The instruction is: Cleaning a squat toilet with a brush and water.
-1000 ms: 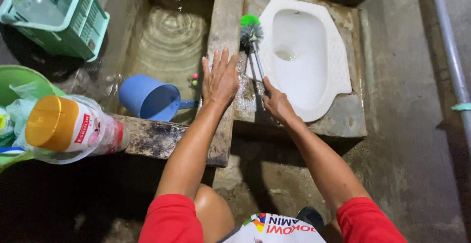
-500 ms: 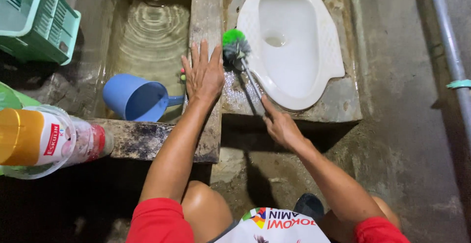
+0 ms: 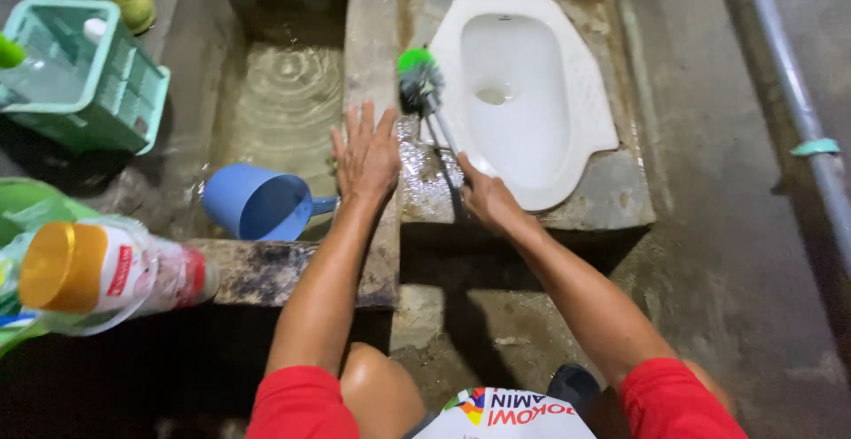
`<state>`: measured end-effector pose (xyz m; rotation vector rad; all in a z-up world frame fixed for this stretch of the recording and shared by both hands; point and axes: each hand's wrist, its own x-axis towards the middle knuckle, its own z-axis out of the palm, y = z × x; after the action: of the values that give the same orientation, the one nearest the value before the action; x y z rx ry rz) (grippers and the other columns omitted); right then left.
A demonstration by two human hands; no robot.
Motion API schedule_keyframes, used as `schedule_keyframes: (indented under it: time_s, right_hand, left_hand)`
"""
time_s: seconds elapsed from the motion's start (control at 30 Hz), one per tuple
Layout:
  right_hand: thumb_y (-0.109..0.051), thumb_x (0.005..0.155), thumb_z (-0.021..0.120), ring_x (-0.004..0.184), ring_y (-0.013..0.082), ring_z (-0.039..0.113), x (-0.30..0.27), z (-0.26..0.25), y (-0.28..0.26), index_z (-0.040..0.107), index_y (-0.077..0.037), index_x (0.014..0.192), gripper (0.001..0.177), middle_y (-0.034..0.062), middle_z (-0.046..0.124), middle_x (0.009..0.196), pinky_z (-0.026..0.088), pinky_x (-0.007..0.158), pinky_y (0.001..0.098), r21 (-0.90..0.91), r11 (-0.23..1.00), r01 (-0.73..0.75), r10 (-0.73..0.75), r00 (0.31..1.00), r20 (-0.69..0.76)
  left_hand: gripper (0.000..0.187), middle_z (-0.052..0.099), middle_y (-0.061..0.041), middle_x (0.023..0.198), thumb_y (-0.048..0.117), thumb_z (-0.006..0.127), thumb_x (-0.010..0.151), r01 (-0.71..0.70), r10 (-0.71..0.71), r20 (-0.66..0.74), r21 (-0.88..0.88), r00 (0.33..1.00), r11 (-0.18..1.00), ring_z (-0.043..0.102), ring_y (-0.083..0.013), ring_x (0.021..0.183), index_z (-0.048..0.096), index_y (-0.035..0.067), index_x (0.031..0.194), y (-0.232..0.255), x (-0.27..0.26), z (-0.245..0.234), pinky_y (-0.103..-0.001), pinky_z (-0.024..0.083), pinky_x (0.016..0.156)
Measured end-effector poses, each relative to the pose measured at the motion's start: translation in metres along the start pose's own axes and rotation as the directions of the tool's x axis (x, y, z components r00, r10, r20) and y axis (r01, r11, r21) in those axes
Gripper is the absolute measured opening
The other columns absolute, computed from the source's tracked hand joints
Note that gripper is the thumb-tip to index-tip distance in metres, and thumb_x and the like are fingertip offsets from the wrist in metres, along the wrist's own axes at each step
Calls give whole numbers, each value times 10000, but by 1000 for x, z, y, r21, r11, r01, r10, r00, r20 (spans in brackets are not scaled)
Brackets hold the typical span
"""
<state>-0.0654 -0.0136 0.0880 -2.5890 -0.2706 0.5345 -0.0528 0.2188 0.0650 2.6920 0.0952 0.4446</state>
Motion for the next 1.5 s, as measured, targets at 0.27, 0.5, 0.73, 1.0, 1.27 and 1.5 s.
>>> schedule_keyframes:
  time_s: [0.27, 0.5, 0.73, 1.0, 1.27, 1.5]
  right_hand:
    - [-62, 912, 587, 937, 552, 673, -78, -4, 24, 348, -81, 1563, 694, 385, 663, 1012, 526, 858, 554, 1, 962, 273, -271, 958, -97]
    - [-111, 945, 572, 878, 549, 665, 6, 15, 41, 351, -79, 1575, 669, 375, 671, 948, 521, 819, 571, -26, 967, 254, -255, 958, -131]
    - [-122, 923, 570, 847, 491, 692, 15, -16, -4, 369, -129, 1589, 696, 334, 693, 938, 514, 795, 546, 20, 994, 110, -106, 984, -146]
    - [-95, 873, 646, 833, 417, 697, -57, -1, 49, 445, -92, 1523, 681, 261, 699, 970, 562, 780, 524, -189, 948, 257, -296, 930, -219]
    - [-64, 864, 563, 758, 448, 663, -57, -5, 32, 412, -146, 1555, 712, 229, 645, 969, 557, 689, 561, -251, 955, 156, -204, 963, -175]
    - [-74, 868, 577, 800, 490, 650, 30, 11, 40, 420, -117, 1541, 692, 289, 655, 912, 517, 716, 595, -181, 967, 179, -214, 956, -201]
  left_hand:
    - [483, 400, -193, 1601, 269, 550, 1007, 0, 0, -21, -14, 1000, 1000, 314, -443, 1489, 542, 154, 1476, 5, -4, -5, -686, 211, 1168]
    - [470, 402, -193, 1595, 249, 525, 1023, 13, -13, -10, 10, 1000, 1000, 321, -437, 1493, 533, 136, 1480, 4, -1, -8, -685, 201, 1176]
    - [460, 391, -202, 1585, 279, 499, 1020, -10, 10, -3, -12, 1000, 1000, 309, -438, 1481, 524, 147, 1461, 0, 1, -4, -682, 183, 1170]
    - [475, 358, -179, 1611, 311, 481, 1028, 42, -42, 39, 7, 998, 999, 257, -427, 1498, 516, 175, 1482, 5, 0, -8, -693, 181, 1159]
    - [480, 365, -128, 1612, 310, 480, 1015, 76, -78, 43, 53, 996, 996, 270, -407, 1497, 519, 197, 1480, 13, 0, -15, -741, 176, 1135]
    - [476, 388, -165, 1604, 289, 486, 1007, 55, -56, 56, 25, 997, 998, 276, -430, 1496, 528, 173, 1467, 15, 1, -24, -715, 229, 1135]
